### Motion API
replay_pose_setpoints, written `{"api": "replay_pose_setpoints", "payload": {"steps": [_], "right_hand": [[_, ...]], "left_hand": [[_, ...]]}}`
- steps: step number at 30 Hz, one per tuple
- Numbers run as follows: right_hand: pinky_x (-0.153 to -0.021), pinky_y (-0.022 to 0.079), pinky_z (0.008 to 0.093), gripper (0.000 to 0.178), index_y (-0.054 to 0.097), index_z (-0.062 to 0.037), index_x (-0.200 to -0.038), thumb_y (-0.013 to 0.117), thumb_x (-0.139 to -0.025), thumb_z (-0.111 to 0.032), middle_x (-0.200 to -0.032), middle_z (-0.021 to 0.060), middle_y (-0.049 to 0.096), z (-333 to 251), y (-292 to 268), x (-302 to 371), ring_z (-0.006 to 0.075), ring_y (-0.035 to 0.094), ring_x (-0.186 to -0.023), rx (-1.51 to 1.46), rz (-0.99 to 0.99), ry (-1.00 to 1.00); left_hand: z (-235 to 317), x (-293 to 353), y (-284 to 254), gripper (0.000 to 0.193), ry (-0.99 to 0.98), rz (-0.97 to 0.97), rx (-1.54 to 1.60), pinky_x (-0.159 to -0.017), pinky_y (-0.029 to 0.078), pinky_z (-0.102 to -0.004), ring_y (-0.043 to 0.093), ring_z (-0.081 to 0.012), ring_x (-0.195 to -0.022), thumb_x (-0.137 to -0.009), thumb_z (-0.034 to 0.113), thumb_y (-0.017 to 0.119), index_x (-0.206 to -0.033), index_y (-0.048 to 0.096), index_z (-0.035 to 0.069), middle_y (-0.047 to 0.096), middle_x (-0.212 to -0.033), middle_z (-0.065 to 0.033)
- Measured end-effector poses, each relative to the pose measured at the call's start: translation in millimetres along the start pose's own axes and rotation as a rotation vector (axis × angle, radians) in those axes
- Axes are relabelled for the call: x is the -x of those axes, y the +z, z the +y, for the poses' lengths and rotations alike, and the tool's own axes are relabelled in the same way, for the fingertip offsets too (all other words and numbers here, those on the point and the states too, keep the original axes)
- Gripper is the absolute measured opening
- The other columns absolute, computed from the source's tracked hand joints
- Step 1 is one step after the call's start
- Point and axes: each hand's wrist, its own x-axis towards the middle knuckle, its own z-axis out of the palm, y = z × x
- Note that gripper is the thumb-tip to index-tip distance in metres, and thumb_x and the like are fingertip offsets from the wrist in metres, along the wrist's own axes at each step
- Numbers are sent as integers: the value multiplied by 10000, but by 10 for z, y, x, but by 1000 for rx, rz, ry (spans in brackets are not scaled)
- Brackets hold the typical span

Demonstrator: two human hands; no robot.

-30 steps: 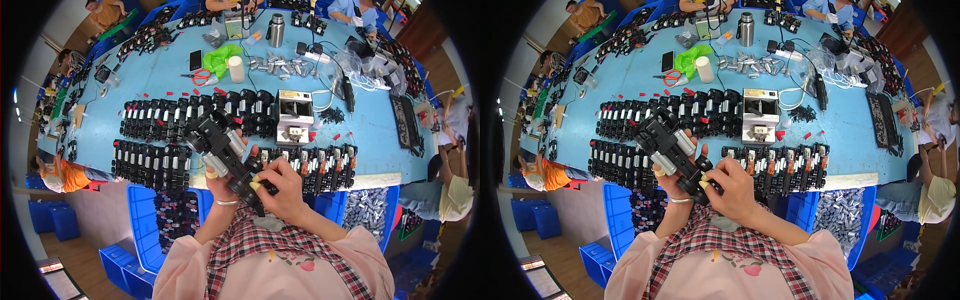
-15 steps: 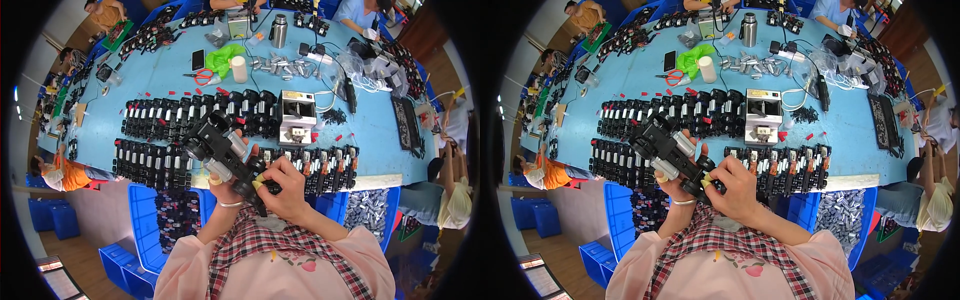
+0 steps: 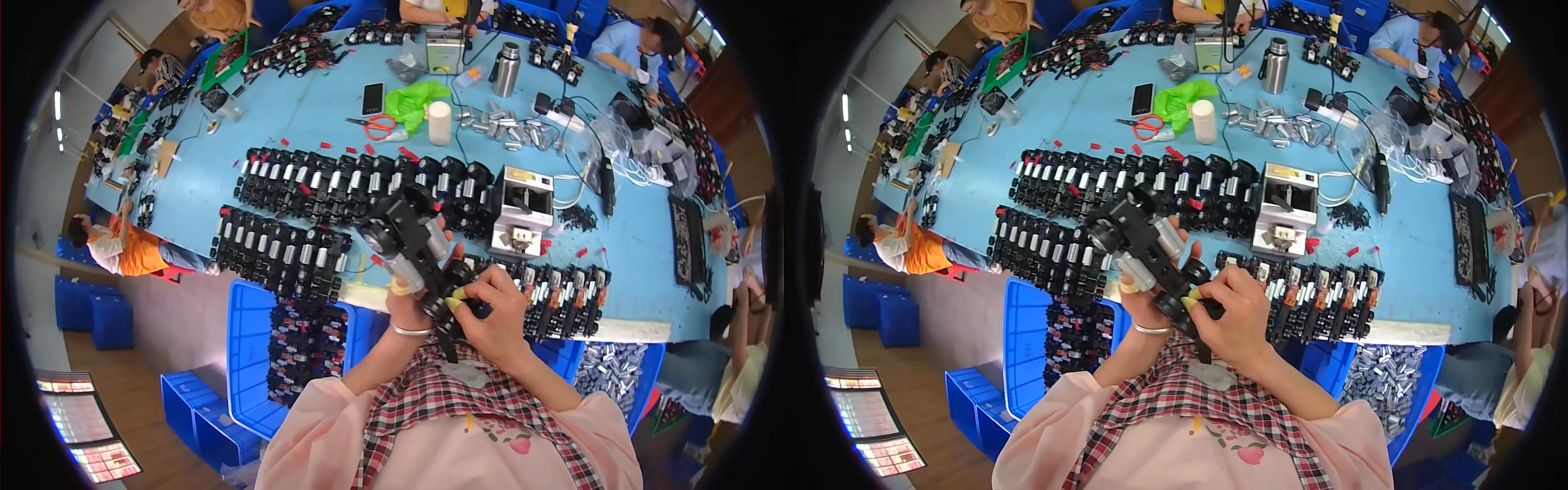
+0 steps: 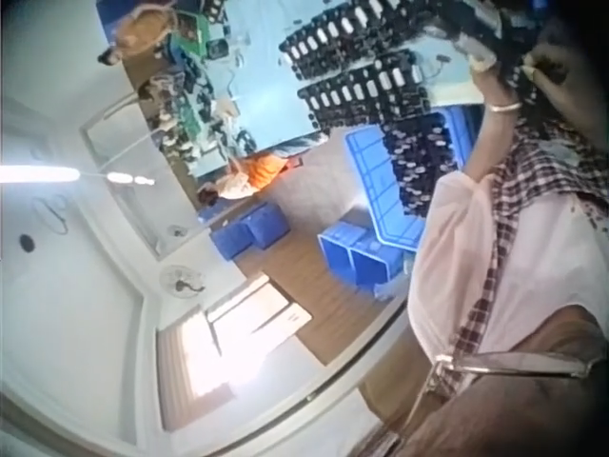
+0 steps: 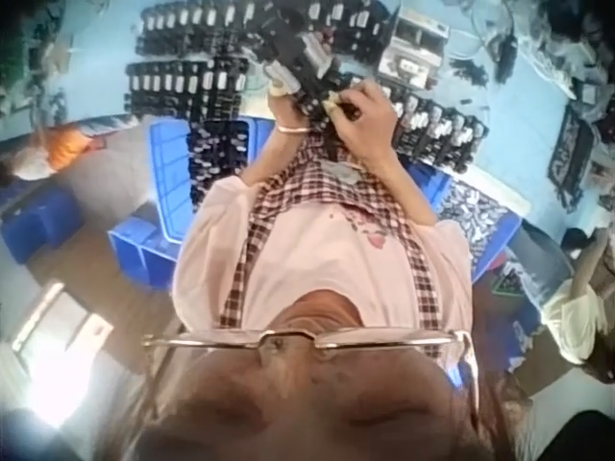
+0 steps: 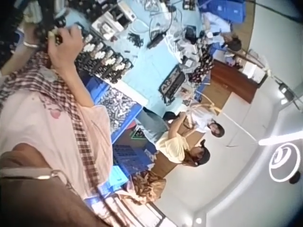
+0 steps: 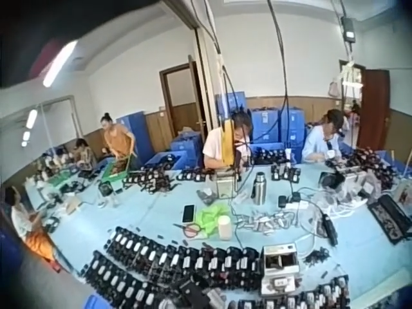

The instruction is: Assembling and inspecting black plastic mechanical components, likely printer or copier toner cartridges, on a factory production line.

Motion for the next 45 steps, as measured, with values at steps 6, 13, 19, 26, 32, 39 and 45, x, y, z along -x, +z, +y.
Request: {"api": "replay_pose_setpoints", "payload": {"steps": [6,13,19,26,32,39,45], "right_hand": [[-580,387,248,167,636,8,-828,646,-663,-15,-714,64,484,-41,-65,-36,154,489,-626,-228,-125,99],[-582,412,254,140,635,13,-796,632,-656,-1,-715,66,497,-4,-99,-40,148,519,-652,-199,-192,169],[-589,430,310,131,635,0,-774,634,-645,-23,-712,88,500,-46,-32,-25,210,540,-668,45,-151,-26],[-607,418,293,158,621,-9,-814,614,-657,-26,-749,90,495,52,16,-18,223,518,-663,-195,-191,103],[-622,405,291,151,606,-6,-835,586,-686,-22,-744,82,501,194,170,42,215,525,-694,-198,-255,62],[-540,347,281,102,614,14,-819,591,-750,-58,-665,64,475,1204,103,711,153,463,-612,-147,-154,285],[-622,434,329,170,634,-7,-870,589,-776,-141,-769,129,577,1598,-41,1038,249,566,-703,4,-173,451]], "left_hand": [[126,-58,-87,831,66,27,55,-968,373,-471,462,-251,-1125,-675,459,673,-1282,330,7,401,-1281,-160],[94,-44,-149,874,40,7,130,-985,365,-463,443,-245,-1149,-647,437,717,-1295,312,13,377,-1305,-157],[70,10,-102,861,28,4,110,-985,366,-458,442,-239,-1151,-651,431,716,-1295,316,22,386,-1299,-151],[169,-47,-195,797,4,56,97,-975,378,-450,464,-245,-1129,-703,441,662,-1293,326,25,435,-1255,-156],[47,7,-818,656,-278,-16,-51,-913,434,-425,491,-317,-1095,-768,321,606,-1279,324,21,458,-1216,-142],[205,-38,-2567,455,-289,386,-1165,-753,451,-324,563,-202,-833,-742,314,652,-1032,518,-10,580,-949,-137],[394,-251,-2804,429,-306,258,-2253,-726,481,-399,579,-345,-834,-771,390,581,-918,560,-13,558,-888,-208]]}}
